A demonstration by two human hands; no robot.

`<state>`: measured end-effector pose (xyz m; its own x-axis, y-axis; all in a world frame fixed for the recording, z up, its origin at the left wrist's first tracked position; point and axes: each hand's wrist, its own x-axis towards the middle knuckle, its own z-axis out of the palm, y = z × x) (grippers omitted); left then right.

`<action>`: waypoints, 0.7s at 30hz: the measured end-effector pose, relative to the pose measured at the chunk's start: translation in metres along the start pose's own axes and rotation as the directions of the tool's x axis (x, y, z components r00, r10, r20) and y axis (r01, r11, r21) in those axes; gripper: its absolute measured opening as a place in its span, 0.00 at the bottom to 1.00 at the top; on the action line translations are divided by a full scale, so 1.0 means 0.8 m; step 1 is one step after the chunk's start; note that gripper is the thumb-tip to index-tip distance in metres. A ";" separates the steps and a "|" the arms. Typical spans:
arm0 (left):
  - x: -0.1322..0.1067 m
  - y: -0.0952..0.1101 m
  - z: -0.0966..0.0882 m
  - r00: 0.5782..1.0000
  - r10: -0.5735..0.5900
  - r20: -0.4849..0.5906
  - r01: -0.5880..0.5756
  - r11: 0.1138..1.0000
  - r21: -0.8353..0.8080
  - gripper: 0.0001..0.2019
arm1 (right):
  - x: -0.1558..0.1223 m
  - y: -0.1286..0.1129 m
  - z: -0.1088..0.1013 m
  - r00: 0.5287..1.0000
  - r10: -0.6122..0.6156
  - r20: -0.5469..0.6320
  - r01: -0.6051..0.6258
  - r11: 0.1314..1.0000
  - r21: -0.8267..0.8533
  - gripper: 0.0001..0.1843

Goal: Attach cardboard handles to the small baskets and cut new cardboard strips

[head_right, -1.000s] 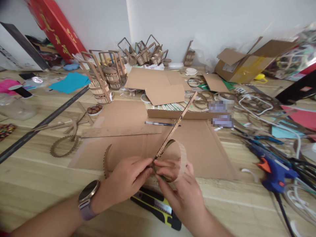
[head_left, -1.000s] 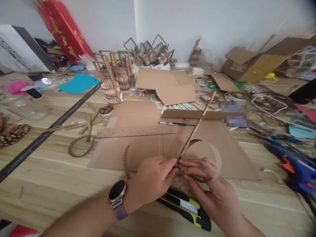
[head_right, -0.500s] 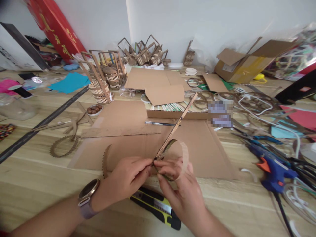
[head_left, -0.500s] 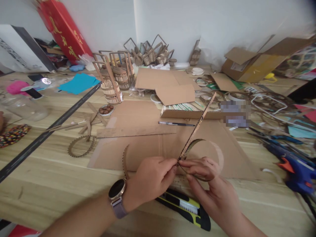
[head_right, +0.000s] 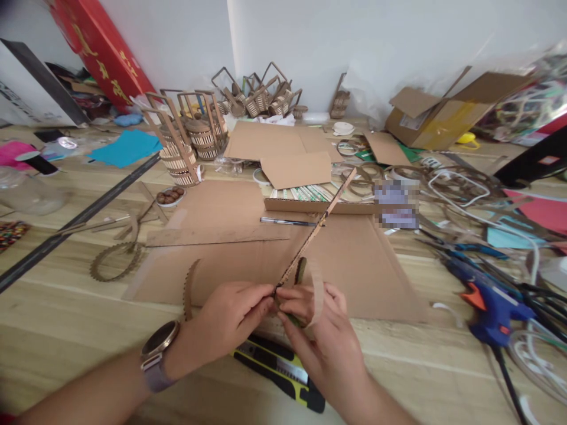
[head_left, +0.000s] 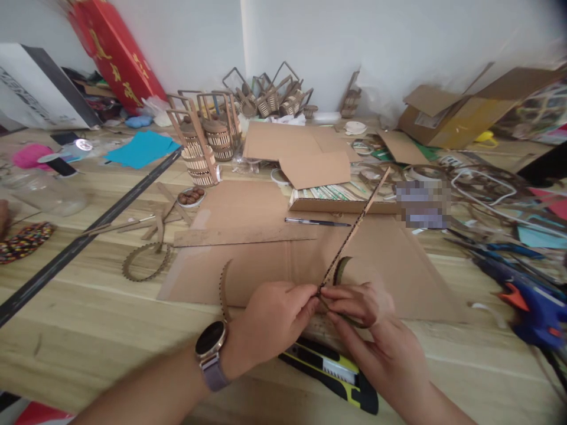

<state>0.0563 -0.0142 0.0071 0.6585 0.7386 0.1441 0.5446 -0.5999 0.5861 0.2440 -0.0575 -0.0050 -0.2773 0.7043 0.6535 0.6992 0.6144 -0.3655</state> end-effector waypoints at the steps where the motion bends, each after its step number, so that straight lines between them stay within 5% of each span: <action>1: 0.000 0.000 0.000 1.000 0.001 -0.001 -0.001 1.000 0.009 0.10 | 0.000 0.000 0.000 1.000 0.002 0.006 -0.002 1.000 -0.009 0.06; 21: -0.001 -0.001 0.000 0.999 -0.024 -0.026 0.024 1.000 -0.011 0.10 | 0.000 0.000 0.000 1.000 0.024 0.008 -0.025 0.998 0.055 0.08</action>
<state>0.0551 -0.0144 0.0061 0.6318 0.7604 0.1504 0.5542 -0.5788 0.5982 0.2439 -0.0579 -0.0049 -0.2656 0.7220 0.6388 0.6682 0.6155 -0.4178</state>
